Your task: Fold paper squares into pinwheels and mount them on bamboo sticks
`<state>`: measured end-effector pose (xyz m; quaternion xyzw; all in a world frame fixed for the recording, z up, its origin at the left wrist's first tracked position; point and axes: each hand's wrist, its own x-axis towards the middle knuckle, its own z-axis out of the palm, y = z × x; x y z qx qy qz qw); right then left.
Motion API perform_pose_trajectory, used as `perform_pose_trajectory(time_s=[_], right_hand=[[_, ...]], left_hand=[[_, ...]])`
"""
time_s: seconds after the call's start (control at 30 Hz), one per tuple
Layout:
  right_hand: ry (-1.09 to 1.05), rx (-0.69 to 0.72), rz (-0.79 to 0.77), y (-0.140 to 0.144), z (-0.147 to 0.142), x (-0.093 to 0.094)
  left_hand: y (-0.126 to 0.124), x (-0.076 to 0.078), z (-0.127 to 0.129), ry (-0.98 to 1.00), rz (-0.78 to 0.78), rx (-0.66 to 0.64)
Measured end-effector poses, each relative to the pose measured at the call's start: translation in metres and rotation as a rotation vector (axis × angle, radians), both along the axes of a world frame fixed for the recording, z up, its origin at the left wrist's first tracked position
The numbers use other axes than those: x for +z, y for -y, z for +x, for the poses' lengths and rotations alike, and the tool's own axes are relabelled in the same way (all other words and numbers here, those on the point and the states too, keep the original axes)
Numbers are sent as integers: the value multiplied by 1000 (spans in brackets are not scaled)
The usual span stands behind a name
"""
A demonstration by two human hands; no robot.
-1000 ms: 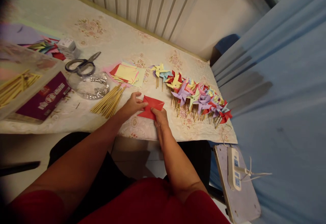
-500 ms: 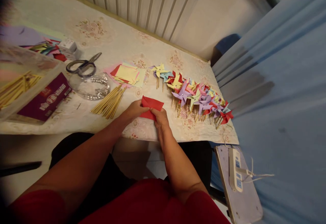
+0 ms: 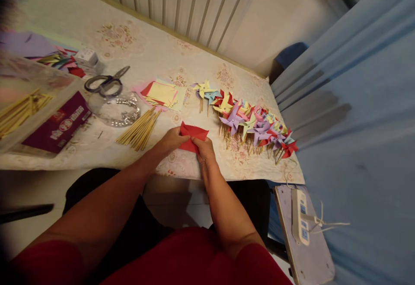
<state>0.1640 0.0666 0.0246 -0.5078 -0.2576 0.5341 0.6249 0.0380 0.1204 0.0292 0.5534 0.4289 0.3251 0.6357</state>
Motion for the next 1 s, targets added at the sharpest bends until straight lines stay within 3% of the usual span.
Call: perform_pose_trajectory(time_s=[0.33,0.63,0.83,1.0], right_hand=[[-47,65,27,6,5,0],[11,-70,64,14,2,-9],[250,-189,51,17,1,-14],[676,-282,59,24,5,-9]], left_hand=[[-3,1,-8,212,-138,-13],[-12,-6,-13,184,-74,-21],[-9,5,-16,116,-65,-12],[-7,12,-18,139,-90,-18]])
